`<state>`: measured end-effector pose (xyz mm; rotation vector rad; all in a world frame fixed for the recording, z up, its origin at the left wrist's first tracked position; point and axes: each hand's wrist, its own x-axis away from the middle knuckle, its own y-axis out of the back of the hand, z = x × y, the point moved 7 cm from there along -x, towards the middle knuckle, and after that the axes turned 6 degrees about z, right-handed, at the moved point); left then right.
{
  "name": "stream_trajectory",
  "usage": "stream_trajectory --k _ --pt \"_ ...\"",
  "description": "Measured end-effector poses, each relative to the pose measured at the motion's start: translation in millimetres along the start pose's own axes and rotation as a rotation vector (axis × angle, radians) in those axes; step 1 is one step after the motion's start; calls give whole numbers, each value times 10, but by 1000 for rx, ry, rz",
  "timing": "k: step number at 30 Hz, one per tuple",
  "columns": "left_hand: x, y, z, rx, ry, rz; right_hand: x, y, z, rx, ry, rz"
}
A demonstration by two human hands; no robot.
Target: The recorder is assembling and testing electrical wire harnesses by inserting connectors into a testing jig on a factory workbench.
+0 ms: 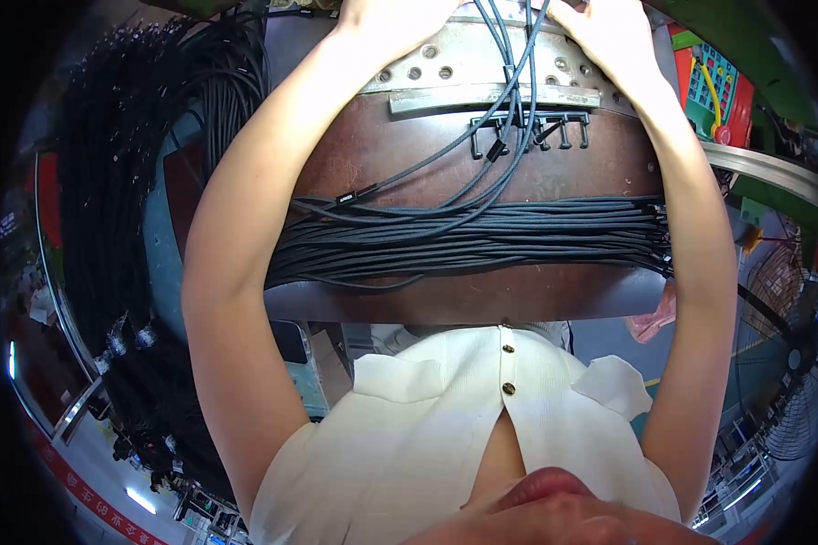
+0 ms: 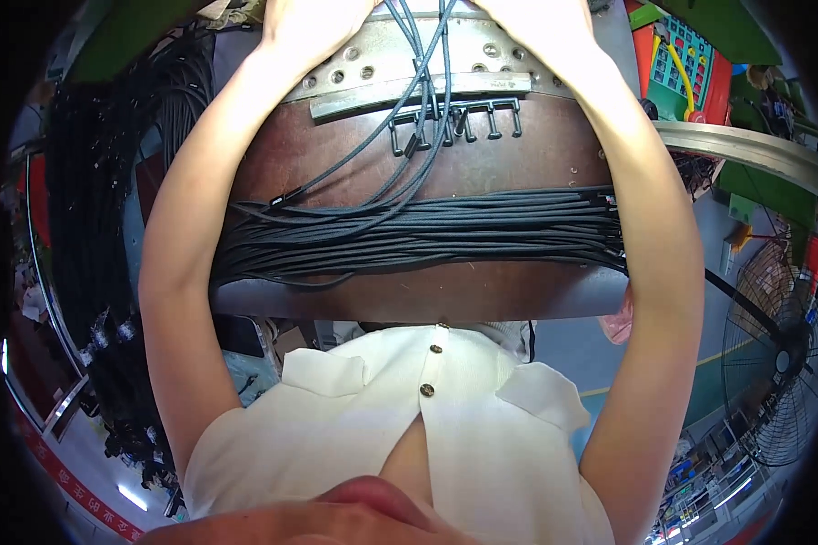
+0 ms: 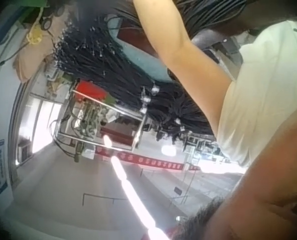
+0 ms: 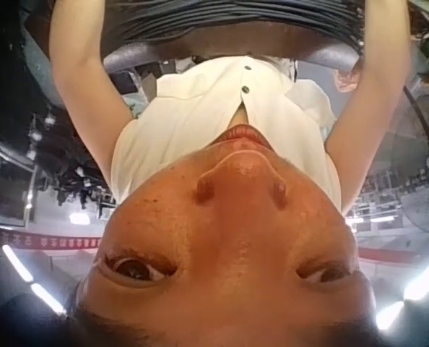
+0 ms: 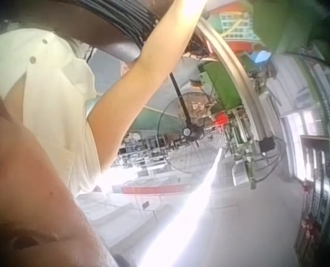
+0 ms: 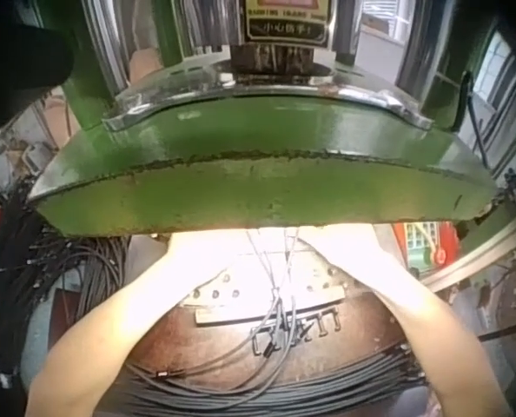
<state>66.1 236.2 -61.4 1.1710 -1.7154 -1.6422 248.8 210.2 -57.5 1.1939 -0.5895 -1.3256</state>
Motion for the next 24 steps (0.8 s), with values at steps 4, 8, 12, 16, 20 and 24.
stream_trajectory --k 4,8,12,16,20,24 --pt "122 142 28 211 23 -89 34 89 -95 -416 -180 35" --pt "157 253 93 320 96 -99 -26 267 336 -398 -206 14" --pt "290 419 0 270 9 -236 110 308 285 -259 -529 456" --pt "623 506 5 298 -20 -260 516 494 234 -47 62 -69" --pt "2229 849 -436 1277 315 608 2642 1302 -464 -481 -56 -427" --pt "3636 16 -962 493 333 757 4137 781 -1211 -505 -1011 -471"
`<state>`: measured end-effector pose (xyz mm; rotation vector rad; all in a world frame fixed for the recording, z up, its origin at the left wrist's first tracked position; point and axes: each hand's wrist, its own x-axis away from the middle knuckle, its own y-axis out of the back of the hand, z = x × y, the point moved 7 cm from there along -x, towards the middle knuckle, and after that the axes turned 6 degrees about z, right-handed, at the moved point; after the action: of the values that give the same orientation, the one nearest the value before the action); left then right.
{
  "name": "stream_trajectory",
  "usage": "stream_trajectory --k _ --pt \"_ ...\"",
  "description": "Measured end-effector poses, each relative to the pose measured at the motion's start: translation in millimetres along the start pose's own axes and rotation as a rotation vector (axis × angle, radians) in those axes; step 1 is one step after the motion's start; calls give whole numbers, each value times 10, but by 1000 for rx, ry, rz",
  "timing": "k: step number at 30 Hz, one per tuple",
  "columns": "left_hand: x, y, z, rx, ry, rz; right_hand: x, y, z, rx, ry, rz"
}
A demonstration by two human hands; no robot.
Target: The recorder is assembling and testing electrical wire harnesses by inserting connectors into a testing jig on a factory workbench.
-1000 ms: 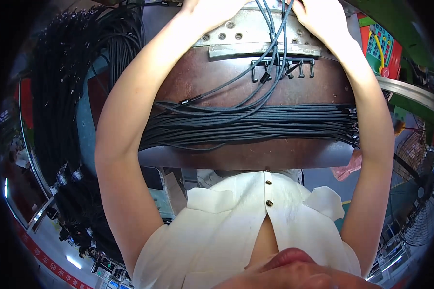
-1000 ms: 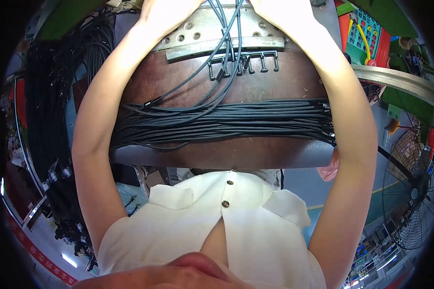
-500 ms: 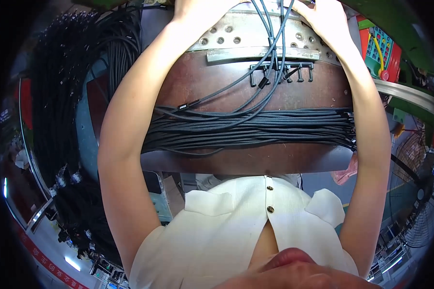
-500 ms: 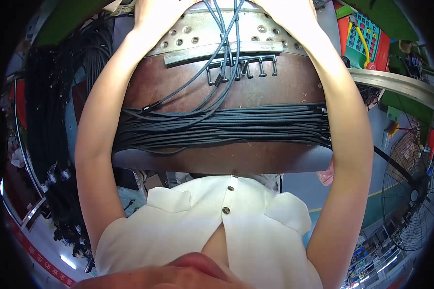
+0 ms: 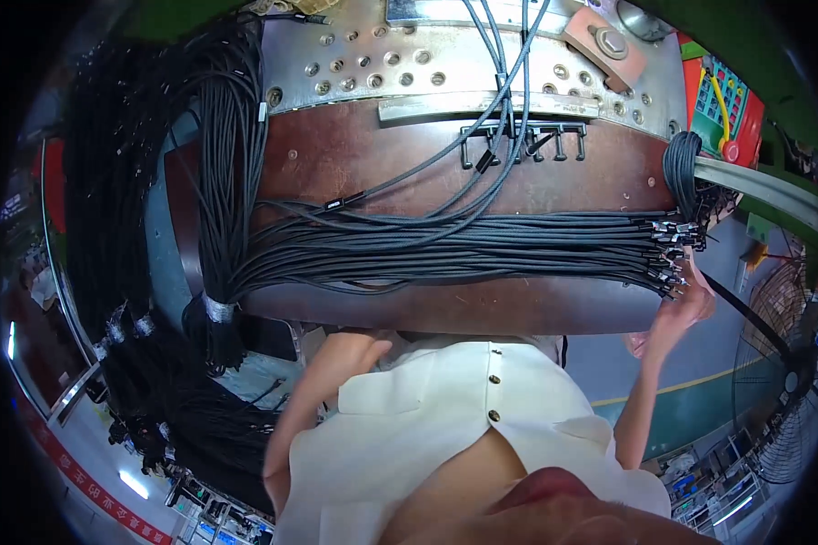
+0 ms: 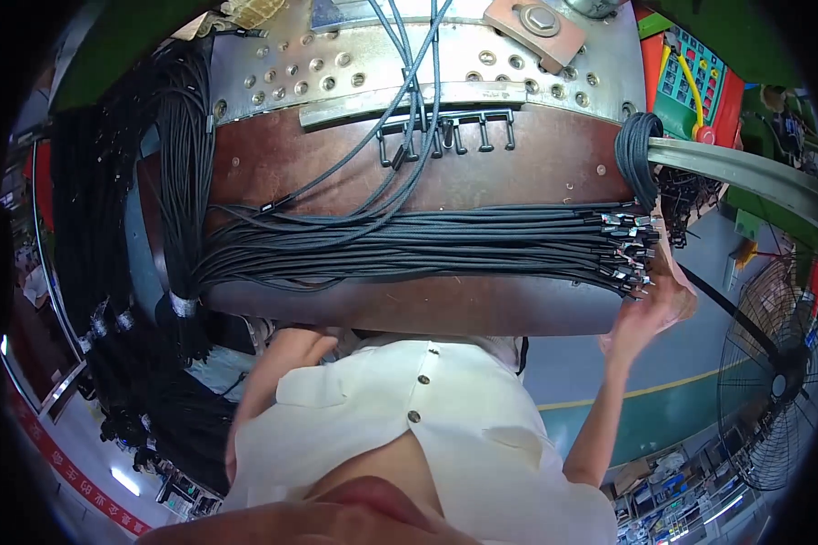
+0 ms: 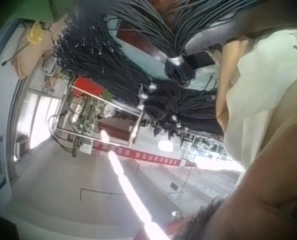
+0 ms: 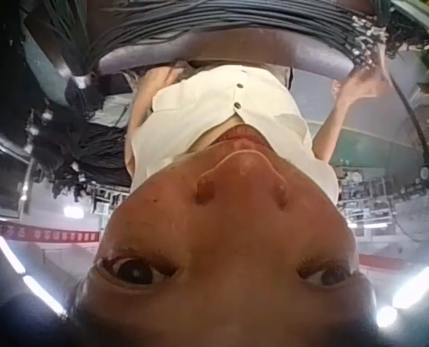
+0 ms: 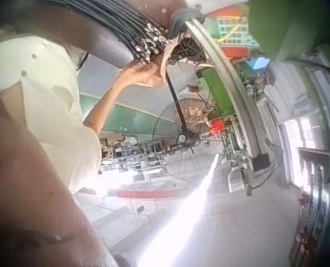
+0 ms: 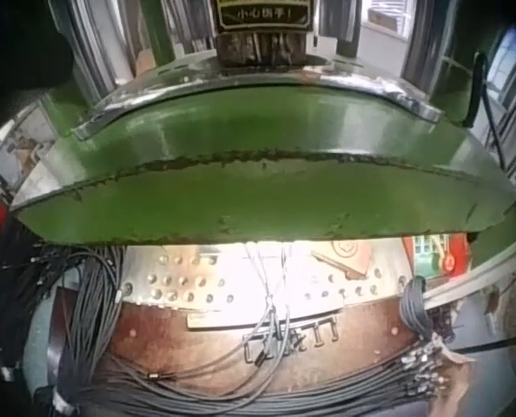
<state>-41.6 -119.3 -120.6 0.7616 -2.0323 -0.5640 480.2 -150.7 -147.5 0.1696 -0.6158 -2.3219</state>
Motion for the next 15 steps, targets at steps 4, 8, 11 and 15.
stream_trajectory --k 4,8,11,15 --pt "-317 -819 1180 227 256 -188 787 -263 -2127 392 66 599" --pt "-325 -1036 1529 565 248 -414 744 -720 -677 734 608 547" --pt "-367 -1057 1648 802 197 -549 710 -782 -627 609 395 598" --pt "-421 -970 1624 428 153 -521 632 -888 -433 637 470 590"
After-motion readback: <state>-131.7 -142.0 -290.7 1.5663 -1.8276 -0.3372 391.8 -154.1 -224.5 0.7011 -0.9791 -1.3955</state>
